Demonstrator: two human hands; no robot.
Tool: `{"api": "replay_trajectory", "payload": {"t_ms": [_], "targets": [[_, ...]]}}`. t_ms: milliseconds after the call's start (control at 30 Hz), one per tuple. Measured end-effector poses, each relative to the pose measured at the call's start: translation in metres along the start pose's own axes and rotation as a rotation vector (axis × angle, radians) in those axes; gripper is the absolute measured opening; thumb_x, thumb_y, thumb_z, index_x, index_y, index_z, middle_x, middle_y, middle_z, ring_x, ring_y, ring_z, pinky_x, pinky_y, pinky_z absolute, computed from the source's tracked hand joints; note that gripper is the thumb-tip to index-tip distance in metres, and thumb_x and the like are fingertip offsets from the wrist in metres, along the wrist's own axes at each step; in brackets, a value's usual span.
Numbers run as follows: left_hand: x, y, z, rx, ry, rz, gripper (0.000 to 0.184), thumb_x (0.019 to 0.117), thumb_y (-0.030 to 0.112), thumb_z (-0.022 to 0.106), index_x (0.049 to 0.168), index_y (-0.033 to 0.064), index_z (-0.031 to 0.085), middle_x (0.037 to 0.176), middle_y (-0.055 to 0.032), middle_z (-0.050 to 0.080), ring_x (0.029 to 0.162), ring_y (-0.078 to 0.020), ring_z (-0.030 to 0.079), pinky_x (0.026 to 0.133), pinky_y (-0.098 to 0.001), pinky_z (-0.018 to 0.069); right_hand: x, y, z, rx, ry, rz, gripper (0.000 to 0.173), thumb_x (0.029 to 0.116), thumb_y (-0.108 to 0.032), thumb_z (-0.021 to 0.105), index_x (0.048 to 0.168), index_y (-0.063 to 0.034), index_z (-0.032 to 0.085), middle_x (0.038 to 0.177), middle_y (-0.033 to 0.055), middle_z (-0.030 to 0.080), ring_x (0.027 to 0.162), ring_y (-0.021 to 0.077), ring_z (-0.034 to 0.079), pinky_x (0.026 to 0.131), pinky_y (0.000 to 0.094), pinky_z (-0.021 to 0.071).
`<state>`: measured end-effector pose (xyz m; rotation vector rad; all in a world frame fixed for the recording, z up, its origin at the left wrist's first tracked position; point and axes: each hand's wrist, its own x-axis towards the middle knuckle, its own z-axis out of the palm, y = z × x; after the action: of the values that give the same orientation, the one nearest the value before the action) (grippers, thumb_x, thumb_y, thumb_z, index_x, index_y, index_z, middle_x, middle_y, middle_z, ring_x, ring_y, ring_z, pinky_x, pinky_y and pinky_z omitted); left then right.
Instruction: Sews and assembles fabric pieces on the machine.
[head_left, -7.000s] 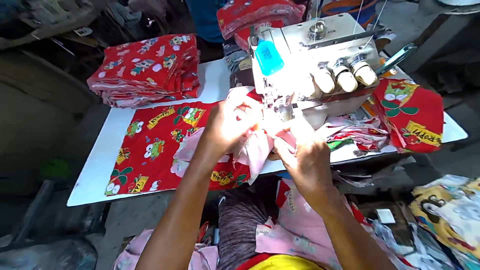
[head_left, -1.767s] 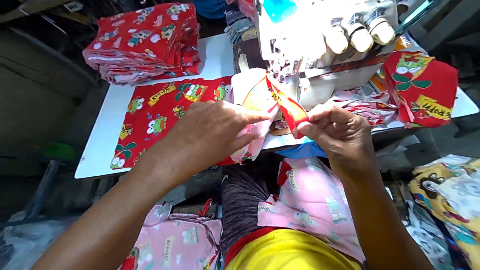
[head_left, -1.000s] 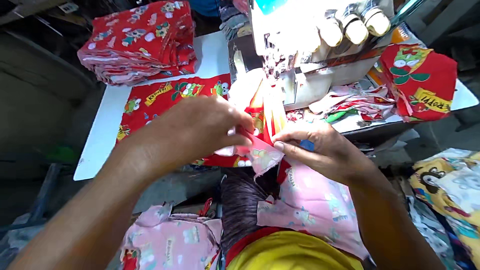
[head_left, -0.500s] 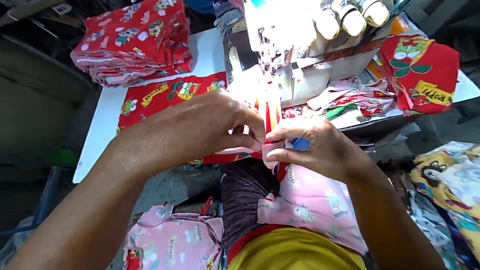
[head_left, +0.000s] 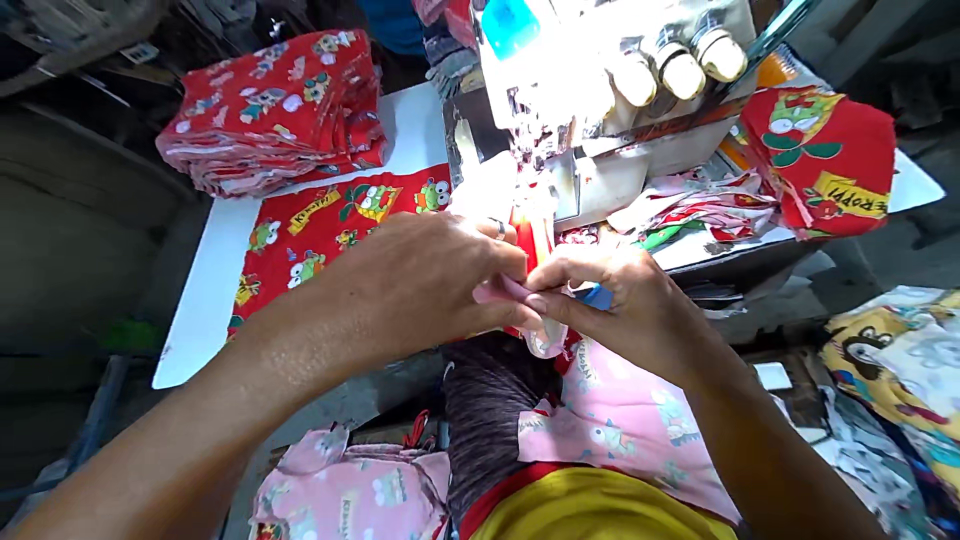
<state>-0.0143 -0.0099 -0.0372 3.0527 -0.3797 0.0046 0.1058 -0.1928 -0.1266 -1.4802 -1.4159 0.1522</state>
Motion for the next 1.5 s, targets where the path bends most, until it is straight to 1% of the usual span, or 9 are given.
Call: {"api": "replay_trajectory", "payload": {"t_ms": [300, 433, 500, 600, 700, 867, 967, 1233, 1500], "targets": [[-0.012, -0.022, -0.036, -0.139, 0.005, -0.005, 0.032, 0.0986, 0.045, 0.056, 0.080, 0.0235, 0.070, 0.077, 0.0134, 0.060, 0.064, 0.0056, 0.053, 0.054, -0.0139, 0.0427, 0.003, -0.007, 0.019, 0.146, 0.239, 0.173, 0.027, 0.0975, -0.014, 0.068, 0.122, -0.0048, 0.062, 0.117, 0.0058, 0.064, 0.104, 0.0085, 0.066, 0.089, 0.0256, 0.0595], [-0.025, -0.048, -0.045, 0.051, 0.040, -0.191, 0.036, 0.0982, 0.046, 0.054, 0.082, 0.0164, 0.068, 0.074, 0.0028, 0.057, 0.065, -0.0128, 0.056, 0.058, -0.0391, 0.0435, -0.018, 0.025, 0.035, 0.296, -0.059, 0.496, 0.033, 0.1019, -0.019, 0.064, 0.132, -0.0078, 0.056, 0.115, 0.0085, 0.068, 0.073, 0.0120, 0.072, 0.065, 0.0299, 0.0644], [-0.028, -0.058, -0.043, -0.107, 0.065, -0.180, 0.026, 0.0955, 0.044, 0.057, 0.081, 0.0265, 0.067, 0.089, 0.0152, 0.060, 0.070, 0.0042, 0.052, 0.059, -0.0182, 0.0423, -0.012, 0.031, 0.051, 0.398, -0.267, 0.538, 0.040, 0.1057, -0.023, 0.058, 0.141, -0.0055, 0.049, 0.118, 0.0125, 0.068, 0.074, 0.0150, 0.073, 0.066, 0.0316, 0.0642], [-0.031, -0.050, -0.047, -0.293, 0.116, -0.192, 0.025, 0.0953, 0.049, 0.062, 0.081, 0.0288, 0.065, 0.095, 0.0174, 0.063, 0.073, 0.0091, 0.055, 0.057, -0.0096, 0.0441, 0.009, 0.027, 0.095, 0.275, -0.040, 0.205, 0.043, 0.1000, -0.011, 0.063, 0.137, 0.0069, 0.053, 0.119, 0.0178, 0.067, 0.100, 0.0172, 0.070, 0.087, 0.0315, 0.0603], [-0.036, -0.046, -0.044, 0.012, 0.187, -0.250, 0.031, 0.0956, 0.047, 0.059, 0.088, 0.0177, 0.067, 0.076, 0.0069, 0.058, 0.063, -0.0031, 0.050, 0.057, -0.0263, 0.0391, 0.025, 0.038, 0.141, 0.012, 0.221, -0.114, 0.036, 0.0892, -0.003, 0.069, 0.123, 0.0066, 0.067, 0.130, 0.0299, 0.061, 0.121, 0.0365, 0.063, 0.101, 0.0433, 0.0541], [-0.056, -0.059, -0.021, 0.016, 0.183, -0.358, 0.032, 0.0967, 0.040, 0.057, 0.094, 0.0122, 0.073, 0.080, 0.0006, 0.061, 0.066, -0.0085, 0.051, 0.060, -0.0317, 0.0415, 0.016, 0.073, 0.138, -0.141, -0.056, -0.096, 0.018, 0.0985, -0.015, 0.066, 0.108, -0.0033, 0.075, 0.119, 0.0149, 0.070, 0.106, 0.0295, 0.069, 0.091, 0.0459, 0.0577], [-0.057, -0.063, -0.005, -0.058, 0.215, -0.401, 0.031, 0.0938, 0.040, 0.064, 0.098, 0.0106, 0.073, 0.079, 0.0007, 0.060, 0.066, -0.0088, 0.050, 0.062, -0.0314, 0.0413, 0.016, 0.067, 0.102, -0.092, 0.033, -0.118, 0.013, 0.0991, -0.009, 0.064, 0.100, -0.0029, 0.075, 0.103, 0.0091, 0.072, 0.095, 0.0198, 0.070, 0.084, 0.0364, 0.0595], [-0.049, -0.059, -0.002, -0.050, 0.235, -0.431, 0.026, 0.0961, 0.038, 0.062, 0.098, 0.0147, 0.074, 0.078, 0.0044, 0.059, 0.068, -0.0065, 0.051, 0.064, -0.0287, 0.0410, 0.052, 0.044, 0.057, -0.281, 0.306, -0.193, 0.024, 0.0950, -0.004, 0.069, 0.119, -0.0022, 0.072, 0.114, 0.0174, 0.065, 0.104, 0.0247, 0.065, 0.089, 0.0340, 0.0542], [-0.048, -0.056, 0.001, -0.089, 0.244, -0.471, 0.023, 0.0960, 0.037, 0.062, 0.098, 0.0163, 0.073, 0.079, 0.0069, 0.061, 0.066, -0.0020, 0.050, 0.062, -0.0232, 0.0403, 0.067, 0.048, 0.069, -0.297, 0.339, -0.378, 0.011, 0.0929, -0.006, 0.072, 0.102, -0.0053, 0.079, 0.104, 0.0160, 0.070, 0.102, 0.0282, 0.064, 0.089, 0.0386, 0.0502]]}}
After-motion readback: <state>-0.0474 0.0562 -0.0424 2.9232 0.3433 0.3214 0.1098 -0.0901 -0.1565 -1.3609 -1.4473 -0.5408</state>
